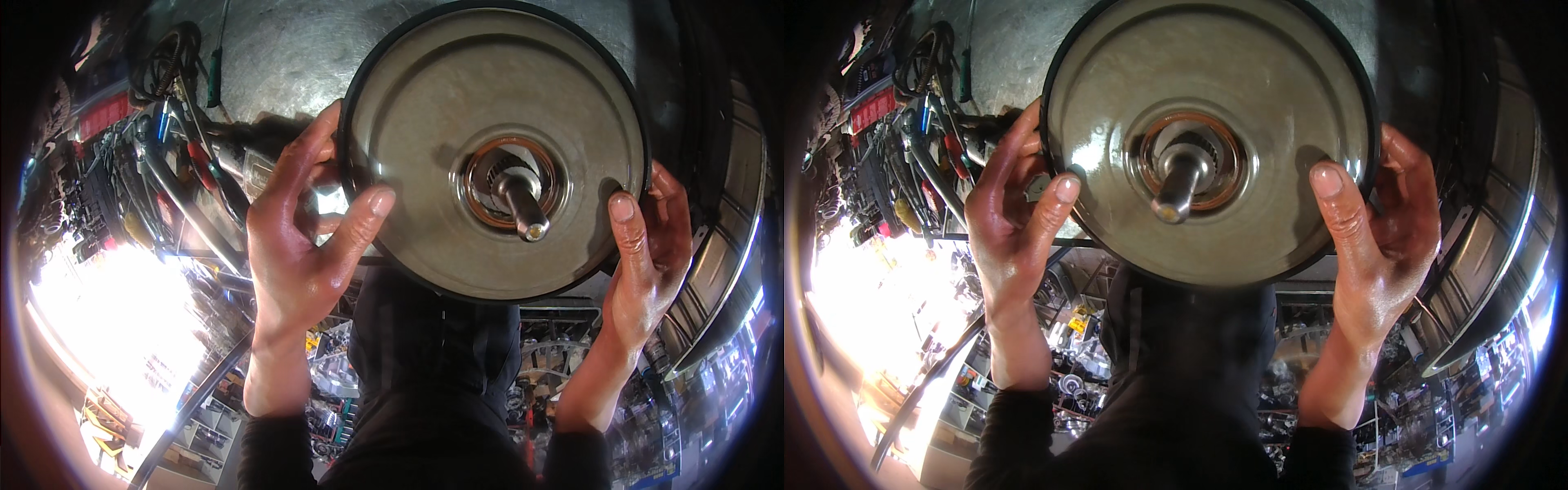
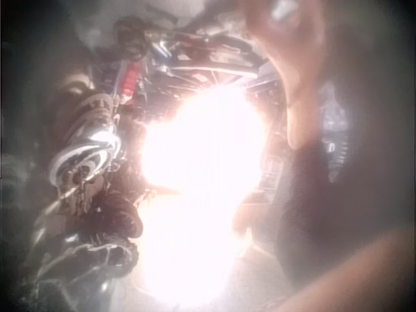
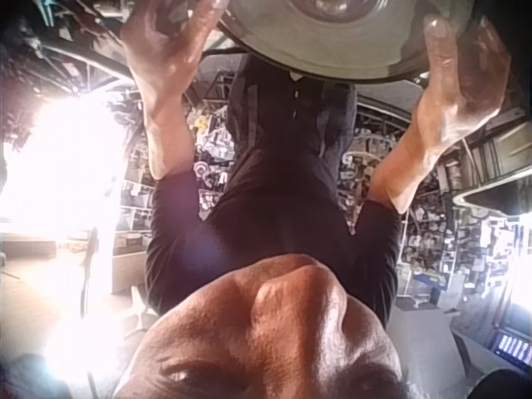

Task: The person holds a circular metal part with both hands, rotates it, and examines its surfaces and central hub. The person then places the part down and briefly reaches for a cloth before the clip ends.

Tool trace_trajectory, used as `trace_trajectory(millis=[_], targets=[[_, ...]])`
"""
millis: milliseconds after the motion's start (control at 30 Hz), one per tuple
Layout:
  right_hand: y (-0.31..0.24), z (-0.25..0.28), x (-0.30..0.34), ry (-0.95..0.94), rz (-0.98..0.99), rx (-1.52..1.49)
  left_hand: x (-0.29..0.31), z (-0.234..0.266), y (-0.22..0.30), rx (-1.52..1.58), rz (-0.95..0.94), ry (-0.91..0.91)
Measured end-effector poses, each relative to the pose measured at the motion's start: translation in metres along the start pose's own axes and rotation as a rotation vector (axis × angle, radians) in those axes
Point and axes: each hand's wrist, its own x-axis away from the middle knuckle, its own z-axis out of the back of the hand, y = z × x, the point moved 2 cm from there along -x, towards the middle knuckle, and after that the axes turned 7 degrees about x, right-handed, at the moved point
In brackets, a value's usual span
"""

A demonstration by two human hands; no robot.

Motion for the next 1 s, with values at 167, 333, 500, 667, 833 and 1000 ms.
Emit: trace_trajectory(millis=[167, 333, 500, 667, 833, 1000], targets=[[0.0010, 0.0004, -0.0001, 0.005, 0.000, -0.003, -0.0005, 0.0004, -0.0003, -0.025, -0.028, -0.006], [0.0013, -0.0002, -0.0003, 0.011, 0.025, 0.008, 0.0011, 0.0005, 0.0003, 0.009, 0.004, 0.006], [0.0006, 0.0005, -0.0005, 0.015, 0.007, 0.028, 0.0017, -0.0015, 0.0004, 0.000, 0.022, 0.004], [0.0002, 0.0003, 0.0005, 0.024, -0.003, 0.036, 0.0018, -0.0014, 0.0025, -0.016, 0.040, 0.010], [0.0013, -0.0017, -0.0004, 0.037, 0.011, 0.008, 0.0011, -0.0018, 0.0015, 0.016, 0.039, 0.015], [0.0033, -0.0009, -0.0022, 0.044, 0.022, 0.014, 0.0030, 0.0004, 0.0011, -0.001, 0.053, 0.021]])
